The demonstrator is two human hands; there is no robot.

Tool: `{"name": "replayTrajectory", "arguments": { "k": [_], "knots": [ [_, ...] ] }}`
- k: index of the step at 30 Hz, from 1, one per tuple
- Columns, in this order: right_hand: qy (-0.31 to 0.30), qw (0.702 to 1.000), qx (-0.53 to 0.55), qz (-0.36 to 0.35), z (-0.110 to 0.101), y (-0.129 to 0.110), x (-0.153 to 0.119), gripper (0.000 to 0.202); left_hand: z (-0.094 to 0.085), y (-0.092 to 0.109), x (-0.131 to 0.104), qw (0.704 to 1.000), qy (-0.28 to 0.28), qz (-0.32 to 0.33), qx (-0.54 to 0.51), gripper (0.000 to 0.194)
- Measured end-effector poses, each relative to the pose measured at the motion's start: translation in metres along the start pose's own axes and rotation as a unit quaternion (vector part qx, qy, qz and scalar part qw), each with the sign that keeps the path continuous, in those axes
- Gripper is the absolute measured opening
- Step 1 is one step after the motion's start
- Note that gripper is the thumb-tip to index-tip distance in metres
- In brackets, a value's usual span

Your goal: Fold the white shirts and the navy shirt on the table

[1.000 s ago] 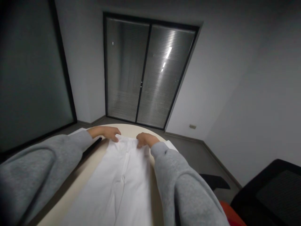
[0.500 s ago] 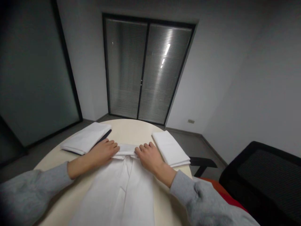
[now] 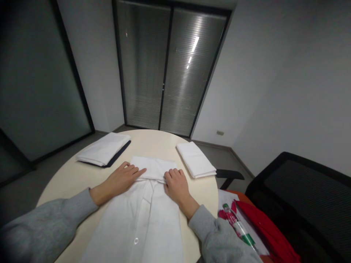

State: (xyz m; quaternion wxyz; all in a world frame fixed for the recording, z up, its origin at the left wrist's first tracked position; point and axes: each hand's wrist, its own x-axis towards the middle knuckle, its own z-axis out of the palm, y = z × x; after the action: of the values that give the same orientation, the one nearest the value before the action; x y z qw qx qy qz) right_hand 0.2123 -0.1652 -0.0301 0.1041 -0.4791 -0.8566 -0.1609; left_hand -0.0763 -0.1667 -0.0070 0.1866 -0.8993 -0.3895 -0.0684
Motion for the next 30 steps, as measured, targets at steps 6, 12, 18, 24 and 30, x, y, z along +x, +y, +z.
{"name": "replayTrajectory", "arguments": {
  "k": [6,12,18,24,30],
  "knots": [
    [-0.025,0.999,0.027,-0.029,-0.007,0.0,0.004,0.013,0.008,-0.001,-0.008,1.0,-0.003,0.006,-0.027,0.053],
    [-0.057,0.996,0.066,-0.035,-0.019,-0.003,-0.003,0.019,-0.001,-0.005,-0.015,0.998,-0.025,0.0,-0.066,0.049],
    [-0.087,0.989,0.119,-0.013,-0.049,0.002,0.004,0.02,-0.016,0.005,0.005,0.995,-0.015,-0.068,-0.074,0.049],
    [-0.027,0.989,0.128,0.064,-0.048,-0.006,0.061,0.044,0.008,0.017,0.04,0.988,0.021,-0.074,-0.133,0.053],
    [-0.088,0.984,0.145,0.06,0.016,-0.021,0.058,0.053,0.049,0.018,0.03,0.973,-0.054,-0.101,-0.198,0.067]
  ]
}}
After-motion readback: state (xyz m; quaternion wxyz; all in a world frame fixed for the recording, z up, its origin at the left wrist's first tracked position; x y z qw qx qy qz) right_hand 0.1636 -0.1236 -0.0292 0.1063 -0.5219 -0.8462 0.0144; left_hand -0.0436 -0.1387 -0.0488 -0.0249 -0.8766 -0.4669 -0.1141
